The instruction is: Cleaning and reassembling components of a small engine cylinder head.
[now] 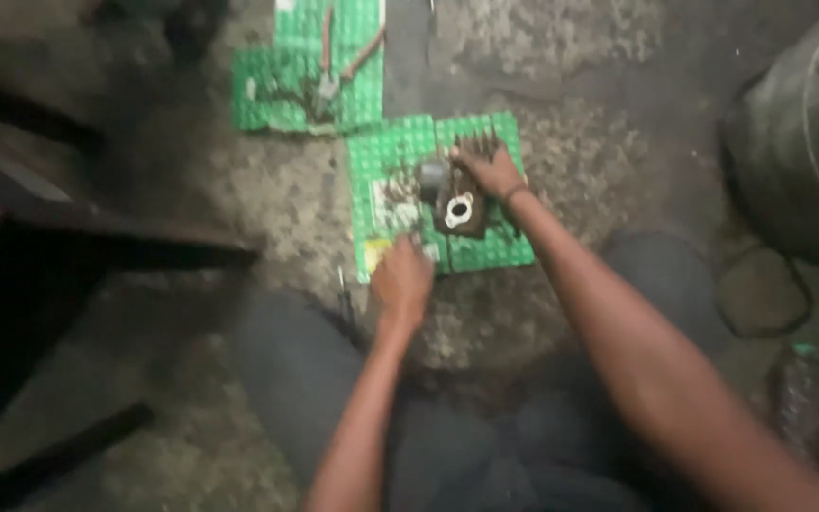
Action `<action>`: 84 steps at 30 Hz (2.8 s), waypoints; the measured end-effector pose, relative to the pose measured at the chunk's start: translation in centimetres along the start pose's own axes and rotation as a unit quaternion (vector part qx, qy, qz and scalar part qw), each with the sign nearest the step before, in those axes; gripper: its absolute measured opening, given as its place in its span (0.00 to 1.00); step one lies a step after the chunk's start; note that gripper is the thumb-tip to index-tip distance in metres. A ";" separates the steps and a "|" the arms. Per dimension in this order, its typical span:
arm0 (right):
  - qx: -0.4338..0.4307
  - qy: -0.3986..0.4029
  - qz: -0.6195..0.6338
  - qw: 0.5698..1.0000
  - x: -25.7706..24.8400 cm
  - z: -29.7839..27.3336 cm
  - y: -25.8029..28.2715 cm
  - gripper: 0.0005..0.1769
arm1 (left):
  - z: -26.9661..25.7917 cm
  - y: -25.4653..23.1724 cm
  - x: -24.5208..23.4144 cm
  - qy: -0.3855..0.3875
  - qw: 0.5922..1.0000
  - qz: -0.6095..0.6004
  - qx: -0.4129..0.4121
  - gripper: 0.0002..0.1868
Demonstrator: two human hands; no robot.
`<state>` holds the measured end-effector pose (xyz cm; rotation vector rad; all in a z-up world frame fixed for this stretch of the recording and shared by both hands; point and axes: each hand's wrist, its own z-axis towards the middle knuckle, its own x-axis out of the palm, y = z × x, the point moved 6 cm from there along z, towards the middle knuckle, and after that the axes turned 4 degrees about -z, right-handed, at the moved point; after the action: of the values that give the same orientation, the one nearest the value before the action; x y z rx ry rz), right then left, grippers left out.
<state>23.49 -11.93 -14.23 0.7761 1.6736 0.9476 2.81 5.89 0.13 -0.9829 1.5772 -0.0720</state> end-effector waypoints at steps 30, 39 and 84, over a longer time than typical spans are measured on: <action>0.155 0.130 -0.027 0.979 -3.2 -2.8 10.2 0.45 | 2.5 0.2 8.7 0.340 0.842 -0.327 -0.260 0.20; 0.145 0.169 -0.003 0.975 -2.5 -2.3 10.0 0.38 | 0.1 -1.2 5.3 -0.014 0.992 -0.118 0.032 0.16; 0.092 0.010 0.068 0.993 -2.6 -2.2 8.9 0.55 | -1.1 -9.0 4.4 0.040 0.999 -0.032 -0.010 0.10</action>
<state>22.52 -10.31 -4.86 1.0177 1.7611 0.9044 7.05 -3.12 1.95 -1.0565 1.6218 -0.1421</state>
